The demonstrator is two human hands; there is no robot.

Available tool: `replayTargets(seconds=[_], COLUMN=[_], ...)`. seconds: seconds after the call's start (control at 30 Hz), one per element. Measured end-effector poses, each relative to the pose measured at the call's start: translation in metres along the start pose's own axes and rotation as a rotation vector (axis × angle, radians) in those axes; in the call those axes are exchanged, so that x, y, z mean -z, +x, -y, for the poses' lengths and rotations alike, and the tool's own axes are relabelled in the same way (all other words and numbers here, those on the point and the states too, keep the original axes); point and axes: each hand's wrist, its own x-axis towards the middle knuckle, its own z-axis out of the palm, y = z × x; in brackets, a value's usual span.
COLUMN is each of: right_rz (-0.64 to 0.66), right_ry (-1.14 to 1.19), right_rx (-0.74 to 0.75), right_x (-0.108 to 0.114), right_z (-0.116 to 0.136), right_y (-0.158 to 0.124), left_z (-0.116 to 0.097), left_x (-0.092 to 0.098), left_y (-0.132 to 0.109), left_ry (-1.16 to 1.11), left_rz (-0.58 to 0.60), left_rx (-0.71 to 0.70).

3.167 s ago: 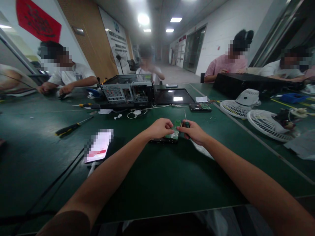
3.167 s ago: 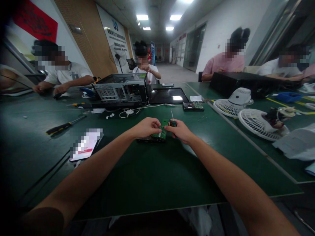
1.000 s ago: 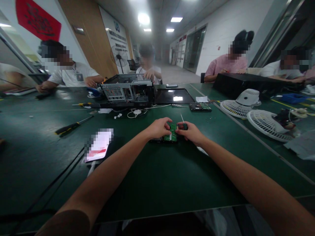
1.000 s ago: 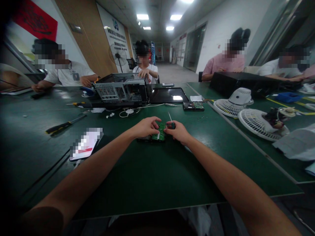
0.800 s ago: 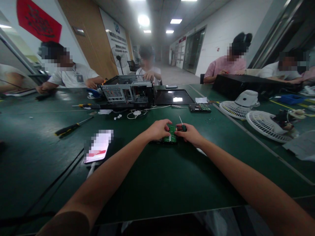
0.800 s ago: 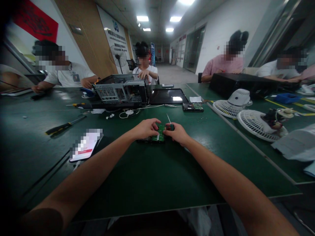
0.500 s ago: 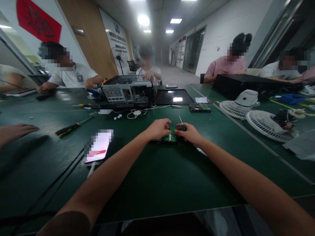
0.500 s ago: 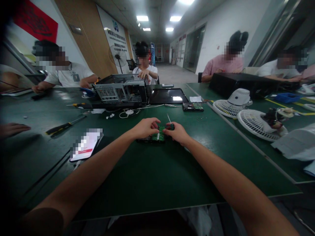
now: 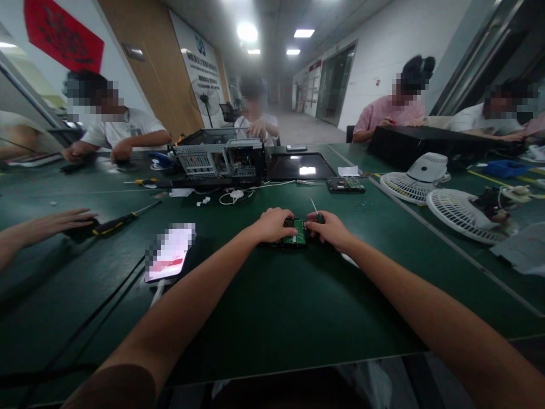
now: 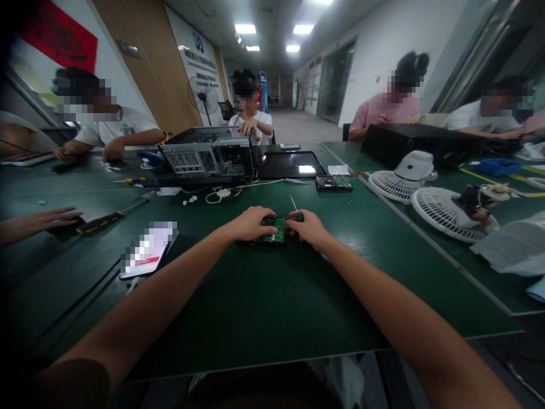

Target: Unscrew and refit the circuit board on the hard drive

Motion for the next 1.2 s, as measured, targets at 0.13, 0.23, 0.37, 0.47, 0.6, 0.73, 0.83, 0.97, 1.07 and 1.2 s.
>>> replayTargets(seconds=[0.13,0.23,0.37,0.47,0.6,0.73,0.83,0.97,1.07,1.2], right_rz=[-0.023,-0.083,-0.214,-0.316,-0.473,-0.518,-0.483,-0.452,-0.445,-0.429], right_ry=[-0.036,-0.102,-0.364,-0.716,-1.015,-1.113,-1.133,-1.178,-1.218,-1.236], right_rx=[0.021,0.062,0.138,0.165,0.088,-0.046,-0.082,-0.045,-0.031,-0.031], right_x=[0.003,0.009,0.030,0.060,0.111,0.150,0.159,0.154,0.151,0.150], right_z=[-0.006,-0.009,-0.010,-0.013,-0.031,-0.053,-0.060,-0.063,-0.064,-0.064], right_y=[0.005,0.009,0.016,0.023,0.033,0.037,0.038,0.040,0.042,0.042], left_z=[0.002,0.002,0.000,-0.001,-0.001,0.000,0.001,0.004,0.007,0.008], left_x=[-0.002,0.000,0.004,0.007,0.008,0.007,0.008,0.011,0.015,0.015], left_y=[0.002,0.001,-0.002,-0.005,-0.006,-0.005,-0.005,-0.006,-0.007,-0.006], left_ry=[-0.030,-0.082,-0.115,-0.127,-0.146,-0.127,-0.121,-0.149,-0.190,-0.202], left_rz=[0.019,0.036,0.047,0.058,0.081,0.087,0.095,0.110,0.130,0.124], left_rx=[-0.001,-0.015,-0.024,-0.020,-0.031,-0.043,-0.055,-0.075,-0.095,-0.083])
